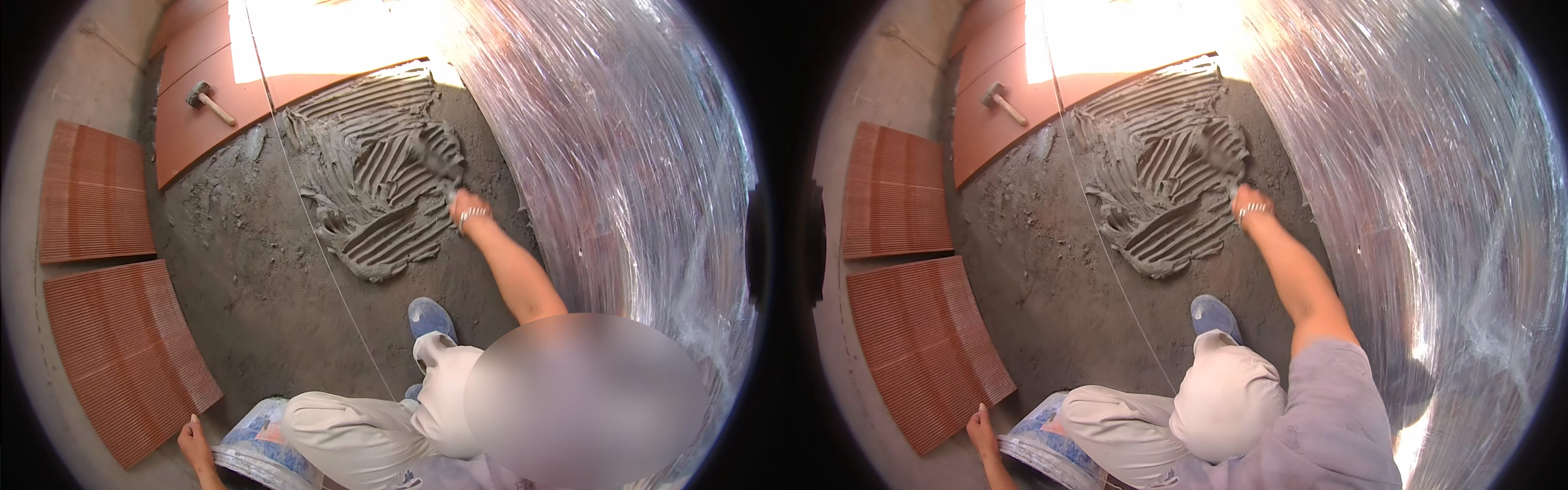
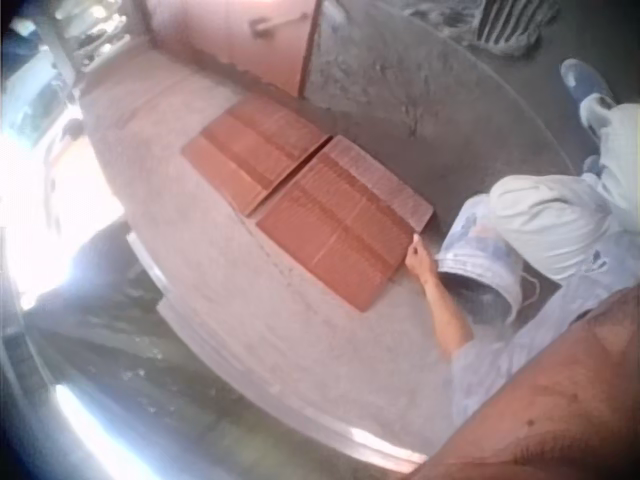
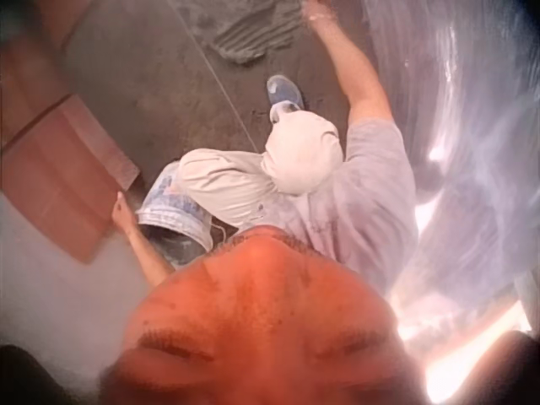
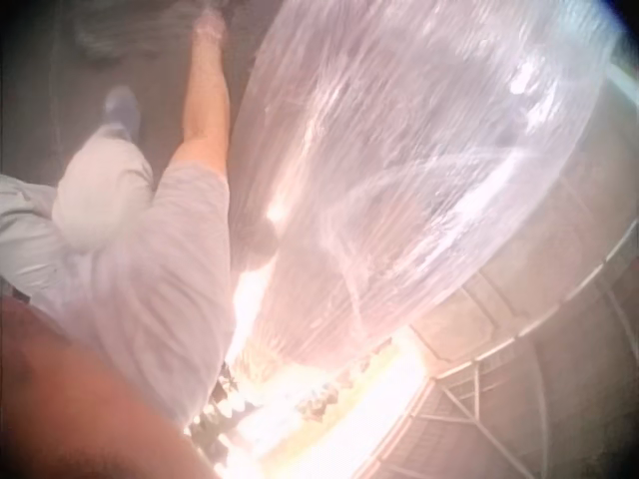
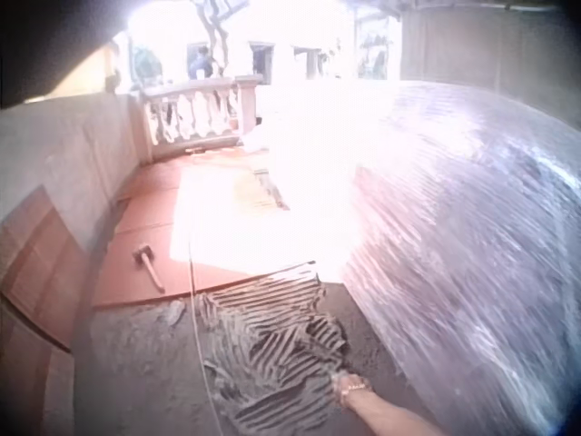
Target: The person spreads adhesive on the floor using a notched trowel, then places a terracotta tile onto the adhesive. They use a rubber mallet to tap the tile into place, ensuring it is level and aligned with the surrounding tiles.
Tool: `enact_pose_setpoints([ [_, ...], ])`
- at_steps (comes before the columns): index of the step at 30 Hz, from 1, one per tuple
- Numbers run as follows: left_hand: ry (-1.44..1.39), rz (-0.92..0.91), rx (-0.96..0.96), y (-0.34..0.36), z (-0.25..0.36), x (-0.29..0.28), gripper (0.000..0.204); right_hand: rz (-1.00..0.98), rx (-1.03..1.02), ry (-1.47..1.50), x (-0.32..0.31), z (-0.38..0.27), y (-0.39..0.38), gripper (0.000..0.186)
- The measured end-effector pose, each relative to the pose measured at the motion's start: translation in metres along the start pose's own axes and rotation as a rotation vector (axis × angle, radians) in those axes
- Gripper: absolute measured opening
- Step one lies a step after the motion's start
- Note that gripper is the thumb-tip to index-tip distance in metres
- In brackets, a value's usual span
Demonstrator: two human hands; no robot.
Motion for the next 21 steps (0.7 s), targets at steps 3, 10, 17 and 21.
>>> enact_pose_setpoints([
  [3, 0.007, 0.009, -0.031, 0.001, -0.004, 0.000, 0.045, -0.128, -0.131, -0.099, 0.036, -0.023, -0.071, 0.034],
  [10, 0.037, 0.011, -0.006, 0.004, -0.013, -0.001, 0.046, -0.178, -0.160, 0.083, 0.002, -0.059, -0.110, 0.045],
  [17, -0.024, 0.035, 0.006, 0.000, 0.001, -0.001, 0.051, -0.231, -0.112, 0.080, -0.016, -0.098, -0.036, 0.050],
  [21, 0.112, -0.087, -0.189, -0.006, 0.011, -0.003, 0.056, -0.091, 0.054, 0.114, -0.037, -0.056, 0.037, 0.053],
])
Point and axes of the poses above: each hand's wrist, its own y-axis towards the middle knuckle, its own x-axis out of the palm, z = x × y, the point moved 6 cm from there along y, towards the middle knuckle, and after that the axes turned 7 degrees about -y, right-handed, at the moved point
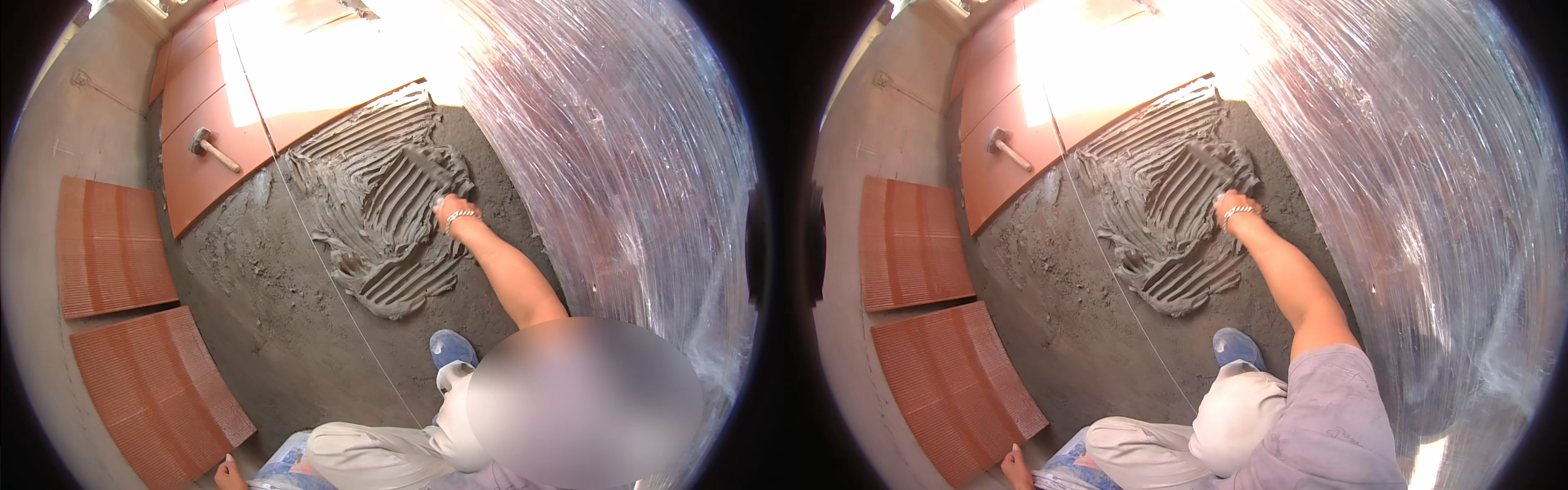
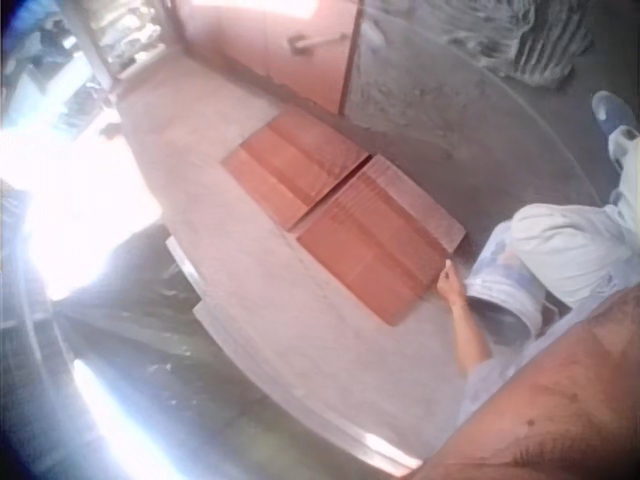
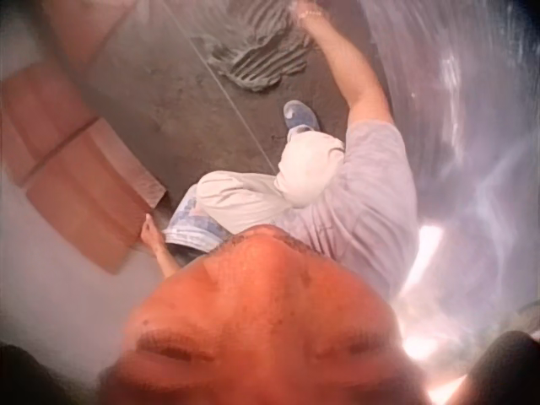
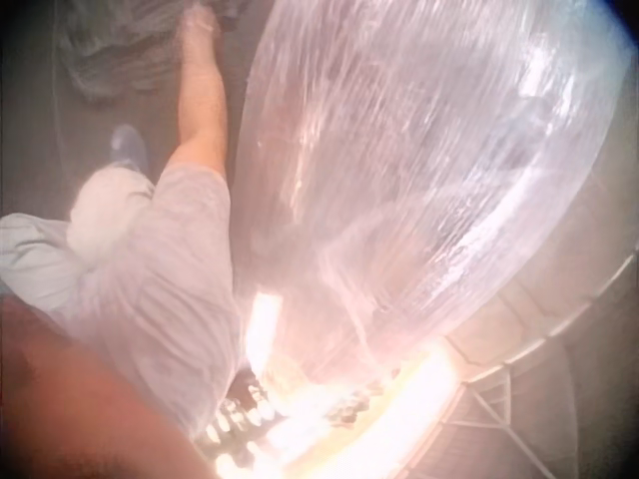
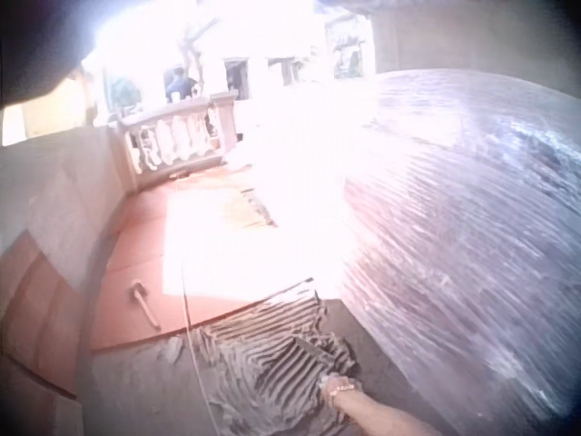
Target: The person spreads adhesive on the floor using a notched trowel, then places a terracotta tile onto the adhesive. They use a rubber mallet to tap the tile into place, ensuring it is level and aligned with the surrounding tiles.
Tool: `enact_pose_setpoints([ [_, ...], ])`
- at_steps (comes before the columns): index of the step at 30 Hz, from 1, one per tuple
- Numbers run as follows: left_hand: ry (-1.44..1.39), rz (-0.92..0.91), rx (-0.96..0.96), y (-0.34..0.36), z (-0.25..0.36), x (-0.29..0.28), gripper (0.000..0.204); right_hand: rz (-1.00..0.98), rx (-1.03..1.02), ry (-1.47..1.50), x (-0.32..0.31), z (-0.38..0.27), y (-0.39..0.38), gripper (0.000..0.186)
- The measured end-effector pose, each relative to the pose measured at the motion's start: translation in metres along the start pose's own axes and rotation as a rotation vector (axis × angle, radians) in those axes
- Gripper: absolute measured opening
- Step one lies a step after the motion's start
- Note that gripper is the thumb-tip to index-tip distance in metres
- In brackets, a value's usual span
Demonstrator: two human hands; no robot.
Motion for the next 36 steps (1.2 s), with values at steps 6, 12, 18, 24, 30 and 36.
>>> enact_pose_setpoints([
  [6, -0.034, 0.058, 0.147, -0.009, 0.017, -0.004, 0.056, 0.060, 0.132, 0.129, -0.052, 0.012, 0.044, 0.051],
  [12, -0.010, 0.072, 0.115, -0.002, 0.009, -0.005, 0.056, 0.243, 0.136, 0.300, -0.056, 0.002, 0.022, 0.044],
  [18, -0.075, 0.102, 0.111, -0.003, 0.005, -0.005, 0.056, -0.037, -0.020, 1.503, -0.039, -0.099, 0.064, 0.019],
  [24, -0.108, 0.101, 0.072, -0.006, 0.008, -0.005, 0.055, -0.083, 0.072, 1.286, -0.078, -0.187, 0.132, 0.018],
  [30, -0.030, 0.110, 0.042, -0.007, 0.020, -0.007, 0.056, 0.015, 0.300, 1.714, -0.080, -0.168, 0.165, 0.021],
  [36, -0.004, 0.136, 0.053, -0.010, 0.033, -0.012, 0.057, 0.005, 0.521, 1.767, -0.031, -0.136, 0.131, 0.024],
])
Point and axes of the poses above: each hand's wrist, its own y-axis towards the middle knuckle, its own x-axis out of the palm, z = x × y, the point moved 6 cm from there along y, towards the middle knuckle, and after that the axes turned 7 degrees about -y, right-handed, at the moved point
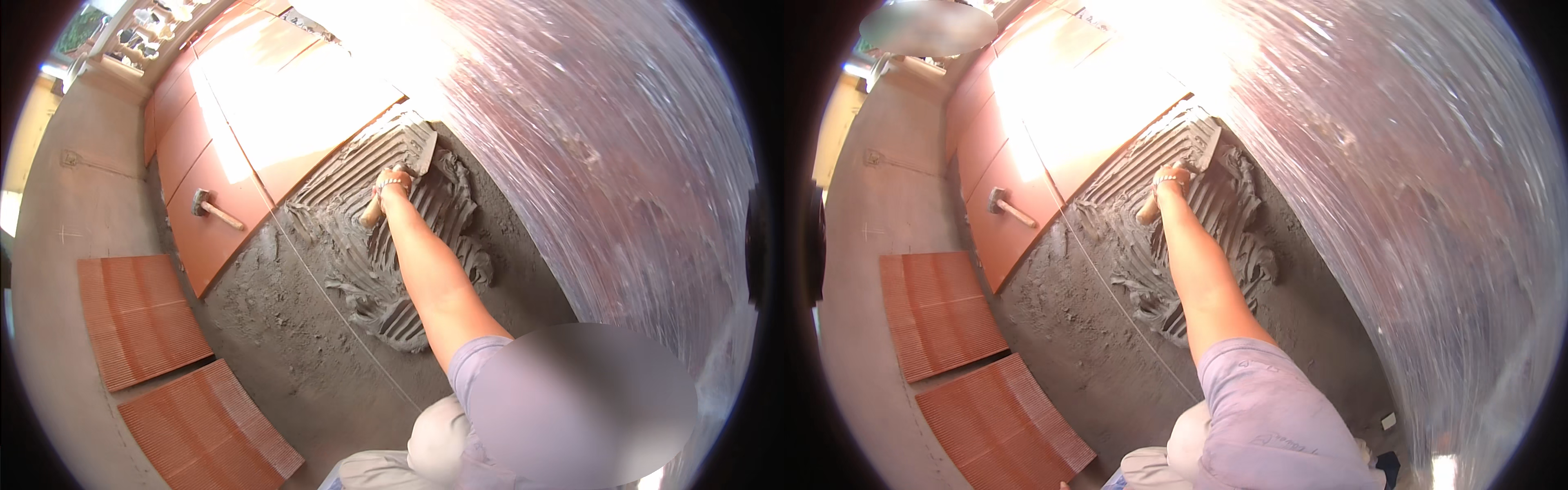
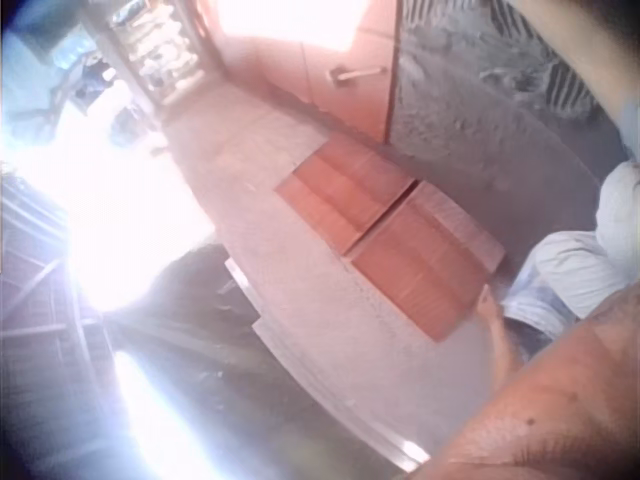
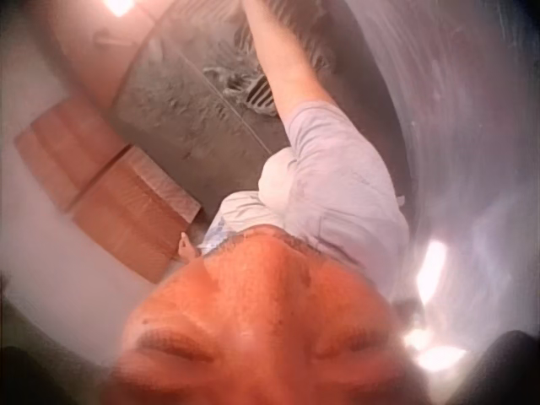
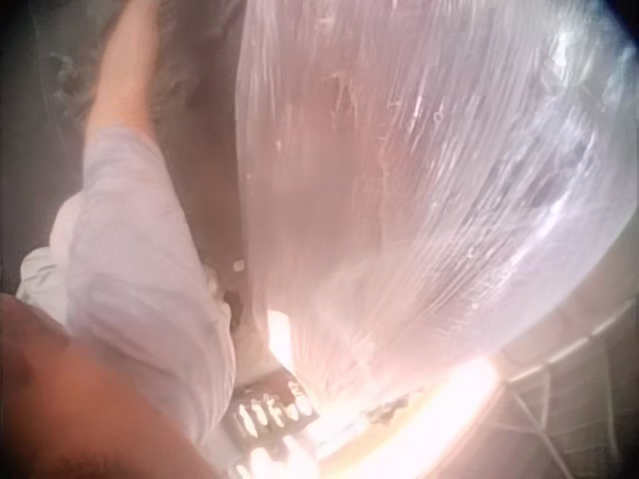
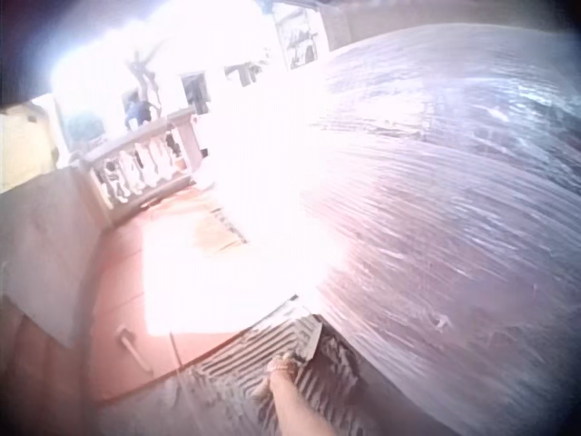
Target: The person spreads adhesive on the floor using a notched trowel, then places a terracotta tile onto the adhesive. They use a rubber mallet to tap the tile into place, ensuring it is level and aligned with the surrounding tiles.
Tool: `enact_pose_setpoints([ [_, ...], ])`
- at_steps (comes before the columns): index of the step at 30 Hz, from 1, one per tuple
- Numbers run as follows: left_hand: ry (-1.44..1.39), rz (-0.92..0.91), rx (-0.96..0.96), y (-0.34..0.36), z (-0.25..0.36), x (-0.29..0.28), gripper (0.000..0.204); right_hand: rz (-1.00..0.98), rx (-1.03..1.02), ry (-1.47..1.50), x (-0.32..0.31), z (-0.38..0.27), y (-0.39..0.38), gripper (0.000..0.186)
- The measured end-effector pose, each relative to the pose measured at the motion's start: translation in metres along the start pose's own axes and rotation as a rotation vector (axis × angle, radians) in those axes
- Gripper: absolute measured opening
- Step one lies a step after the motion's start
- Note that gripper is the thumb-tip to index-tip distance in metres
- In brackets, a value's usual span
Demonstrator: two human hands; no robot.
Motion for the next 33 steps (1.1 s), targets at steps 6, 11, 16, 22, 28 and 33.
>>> enact_pose_setpoints([
  [6, 0.013, 0.017, 0.038, -0.005, -0.001, -0.002, 0.057, 0.074, 0.092, -0.022, -0.074, 0.038, -0.040, 0.029],
  [11, 0.026, 0.033, 0.089, -0.012, -0.004, 0.000, 0.058, 0.044, 0.113, 0.086, -0.151, 0.069, -0.082, 0.029],
  [16, -0.041, 0.022, 0.101, -0.004, -0.025, 0.002, 0.056, 0.025, 0.116, 0.162, -0.215, 0.100, -0.111, 0.025],
  [22, -0.186, 0.069, 0.254, 0.027, -0.057, 0.013, 0.054, -0.049, 0.065, -0.038, -0.259, 0.111, -0.122, 0.025],
  [28, -0.170, 0.092, 0.214, 0.020, -0.061, 0.014, 0.052, -0.105, -0.172, -0.699, -0.339, 0.103, -0.104, 0.027],
  [33, -0.185, 0.058, 0.214, 0.012, -0.047, 0.013, 0.051, 0.118, -0.463, -1.521, -0.349, 0.093, -0.080, 0.035],
])
Point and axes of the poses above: each hand's wrist, its own y-axis towards the middle knuckle, its own x-axis out of the palm, z = x × y, the point moved 6 cm from there along y, towards the middle knuckle, and after that the axes turned 7 degrees about -y, right-handed, at the moved point
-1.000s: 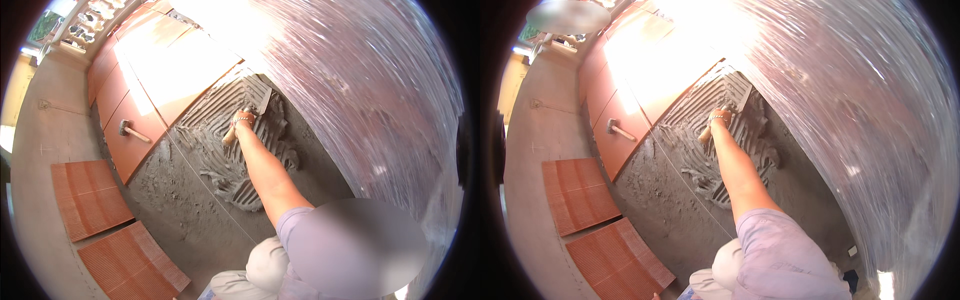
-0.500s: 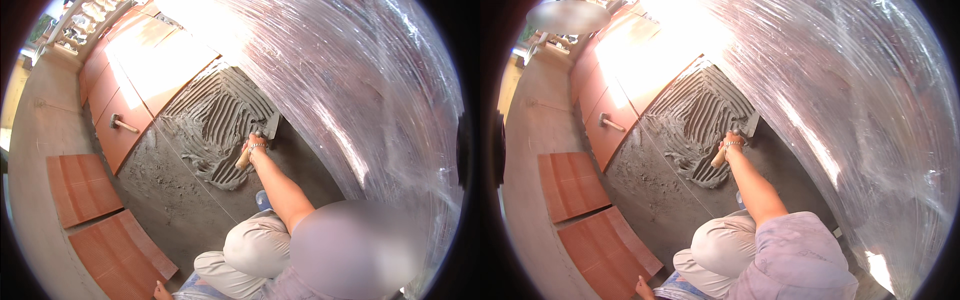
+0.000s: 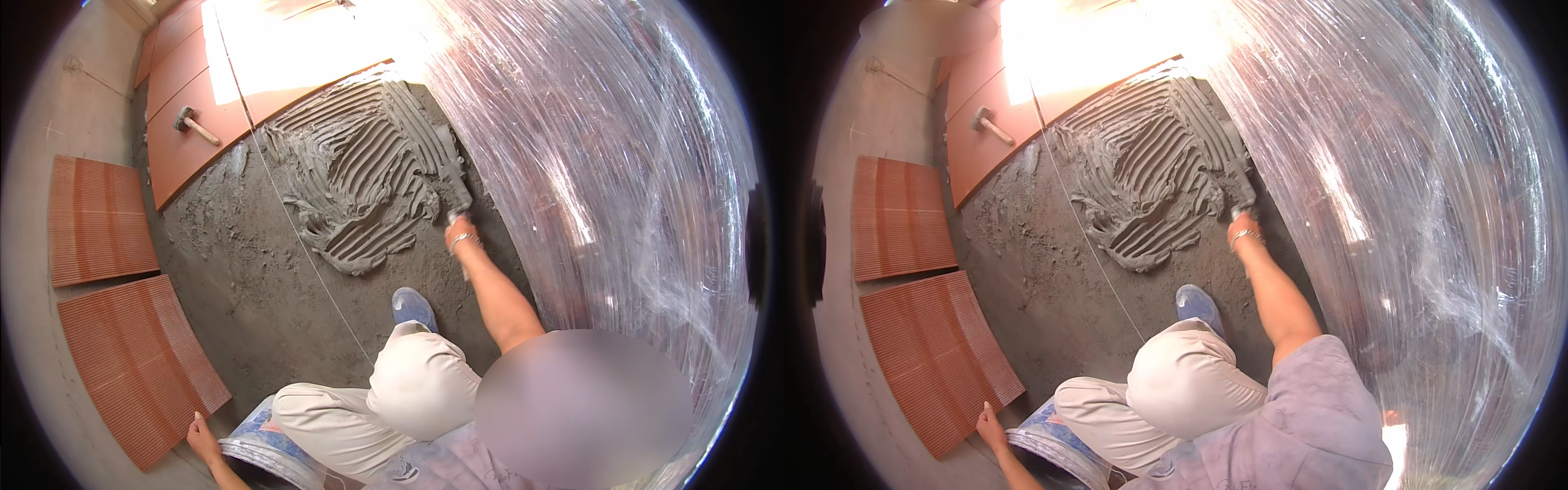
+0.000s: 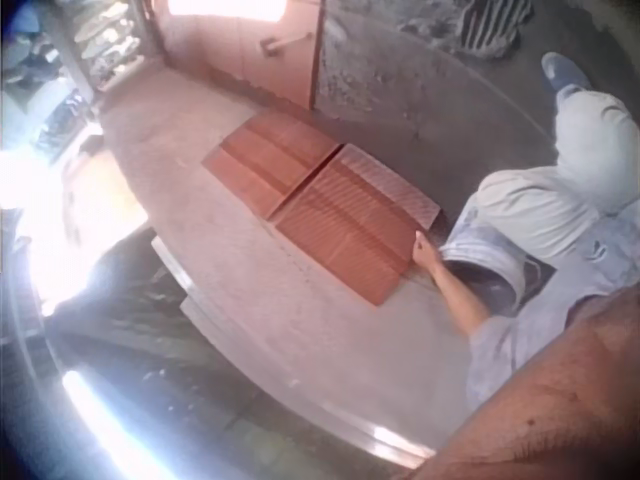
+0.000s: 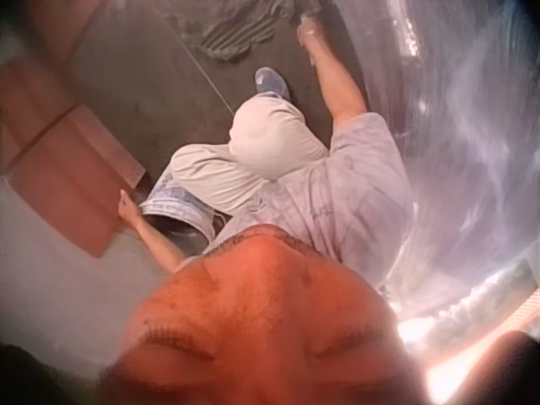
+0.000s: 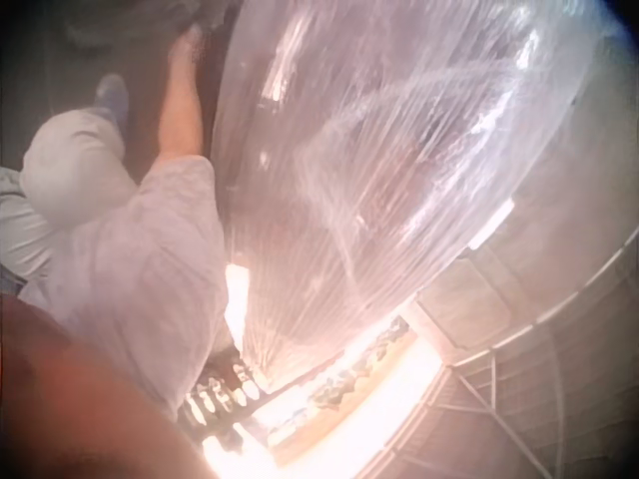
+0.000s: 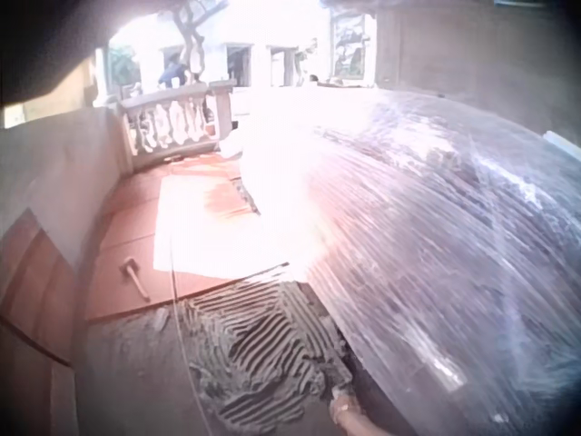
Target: The person spreads adhesive on the floor using a notched trowel, then places a terracotta tile onto the adhesive. They use a rubber mallet to tap the tile into place, ensuring it is level and aligned with the surrounding tiles.
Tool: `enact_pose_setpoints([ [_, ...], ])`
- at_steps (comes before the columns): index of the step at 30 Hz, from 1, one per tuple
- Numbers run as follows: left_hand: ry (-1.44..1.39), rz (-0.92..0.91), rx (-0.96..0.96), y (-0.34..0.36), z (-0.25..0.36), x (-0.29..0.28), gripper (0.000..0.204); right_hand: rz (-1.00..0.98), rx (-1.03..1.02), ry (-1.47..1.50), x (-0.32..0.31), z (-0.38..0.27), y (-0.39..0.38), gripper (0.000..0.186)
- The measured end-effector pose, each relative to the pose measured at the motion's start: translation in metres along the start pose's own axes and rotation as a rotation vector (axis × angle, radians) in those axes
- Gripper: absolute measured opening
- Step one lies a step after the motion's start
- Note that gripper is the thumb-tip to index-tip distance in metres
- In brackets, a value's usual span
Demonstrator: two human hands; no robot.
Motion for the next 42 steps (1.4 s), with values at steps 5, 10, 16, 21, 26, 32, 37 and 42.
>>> enact_pose_setpoints([
  [5, 0.028, 0.005, 0.038, 0.001, 0.004, 0.001, 0.052, -0.159, -0.041, -0.122, 0.044, -0.002, -0.083, 0.036],
  [10, 0.011, -0.006, -0.002, -0.001, -0.003, 0.000, 0.053, -0.119, -0.088, 0.002, 0.029, -0.013, -0.108, 0.040],
  [16, 0.011, -0.004, 0.007, 0.001, -0.007, 0.002, 0.054, -0.136, -0.096, 0.035, 0.034, -0.011, -0.069, 0.040],
  [21, 0.008, -0.001, -0.038, 0.002, -0.009, 0.001, 0.053, 0.053, 0.100, 0.086, 0.006, 0.034, -0.012, 0.042],
  [26, 0.020, -0.044, -0.054, 0.002, -0.006, 0.003, 0.050, 0.156, 0.029, 0.076, -0.013, 0.036, 0.007, 0.042],
  [32, 0.021, -0.042, -0.056, 0.001, 0.002, 0.001, 0.048, 0.041, 0.106, -0.070, 0.000, -0.004, 0.003, 0.037],
  [37, 0.082, -0.033, -0.099, -0.005, 0.013, -0.002, 0.047, -0.210, -0.321, -0.331, 0.061, -0.052, -0.088, 0.034],
  [42, 0.095, -0.009, -0.124, -0.008, 0.022, -0.003, 0.047, -0.157, -0.546, -0.387, 0.057, -0.086, -0.092, 0.034],
])
Point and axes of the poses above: each hand's wrist, its own y-axis towards the middle knuckle, its own x-axis out of the palm, z = x × y, the point moved 6 cm from there along y, towards the middle knuckle, and after that the axes turned 7 degrees about -y, right-handed, at the moved point
